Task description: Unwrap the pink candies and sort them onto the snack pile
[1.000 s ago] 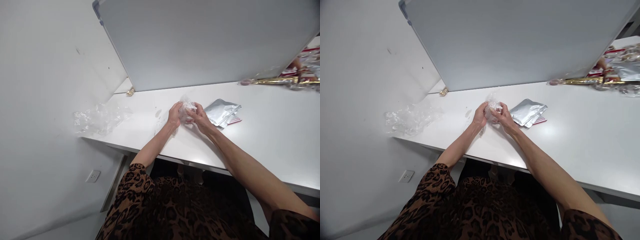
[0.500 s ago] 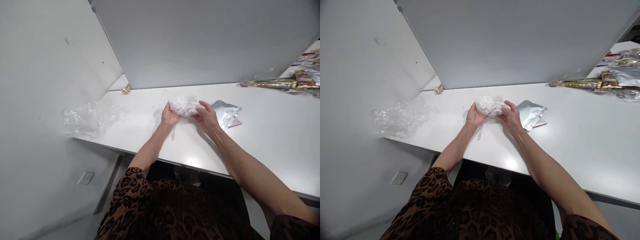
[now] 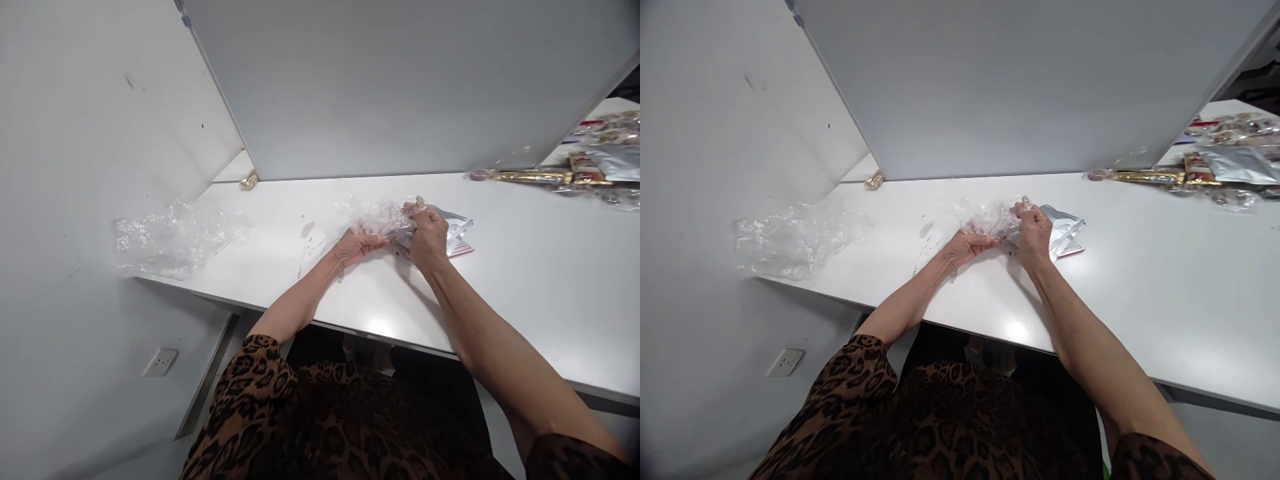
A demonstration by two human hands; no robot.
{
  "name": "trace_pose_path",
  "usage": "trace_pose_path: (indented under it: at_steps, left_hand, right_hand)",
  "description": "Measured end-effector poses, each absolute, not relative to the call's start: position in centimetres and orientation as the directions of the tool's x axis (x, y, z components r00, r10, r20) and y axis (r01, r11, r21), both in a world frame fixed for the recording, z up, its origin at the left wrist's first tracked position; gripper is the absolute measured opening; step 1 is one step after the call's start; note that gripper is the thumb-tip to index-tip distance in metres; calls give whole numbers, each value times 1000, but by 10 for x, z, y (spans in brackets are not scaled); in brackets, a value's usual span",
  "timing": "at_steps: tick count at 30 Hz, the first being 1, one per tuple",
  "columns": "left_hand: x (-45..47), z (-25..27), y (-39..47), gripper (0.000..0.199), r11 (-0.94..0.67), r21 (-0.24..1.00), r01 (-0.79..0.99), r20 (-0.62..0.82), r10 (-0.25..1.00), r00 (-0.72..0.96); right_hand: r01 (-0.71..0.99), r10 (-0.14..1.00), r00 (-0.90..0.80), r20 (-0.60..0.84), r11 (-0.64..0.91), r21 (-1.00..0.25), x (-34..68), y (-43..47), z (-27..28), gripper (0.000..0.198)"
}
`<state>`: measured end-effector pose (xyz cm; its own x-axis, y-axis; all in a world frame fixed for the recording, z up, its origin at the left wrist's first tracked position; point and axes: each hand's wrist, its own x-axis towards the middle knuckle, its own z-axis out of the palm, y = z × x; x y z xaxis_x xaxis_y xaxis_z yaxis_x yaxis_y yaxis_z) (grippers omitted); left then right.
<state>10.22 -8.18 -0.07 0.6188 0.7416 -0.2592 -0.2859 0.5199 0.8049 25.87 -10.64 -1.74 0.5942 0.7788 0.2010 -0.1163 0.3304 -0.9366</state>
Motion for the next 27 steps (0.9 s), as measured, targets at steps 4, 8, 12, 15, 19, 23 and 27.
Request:
trace_pose_path:
  at_steps: [4, 8, 12, 15, 19, 23, 27]
  left_hand:
    - [99, 1, -80, 35, 592, 789, -167, -375, 679, 631]
    - [100, 0, -80, 33, 607, 761, -229, -346, 678, 648]
    - [101, 0, -79, 40, 648, 682, -338, -280, 659, 698]
    - [101, 1, -80, 48, 636, 647, -421, -281, 712, 644]
    - [101, 4, -80, 52, 585, 670, -456, -334, 787, 519]
    - [102, 5, -77, 62, 612, 662, -432, -386, 773, 504]
    - [101, 0, -76, 60, 671, 671, -315, -430, 698, 573]
  right_hand:
    - [-205, 779, 603, 170, 358, -911, 275, -108, -5, 45]
    - [-401, 811, 579, 87, 375, -836, 287, -110, 3, 50]
    - [-375, 831, 542, 124, 371, -849, 293, -110, 3, 55]
    - [-288, 855, 483, 192, 362, -887, 290, -113, 7, 59]
    - [-299, 912, 338, 231, 337, -893, 284, -123, 18, 54]
    - [-315, 912, 323, 252, 355, -880, 287, -129, 25, 45]
    - [-497, 877, 425, 224, 433, -752, 302, -120, 21, 35]
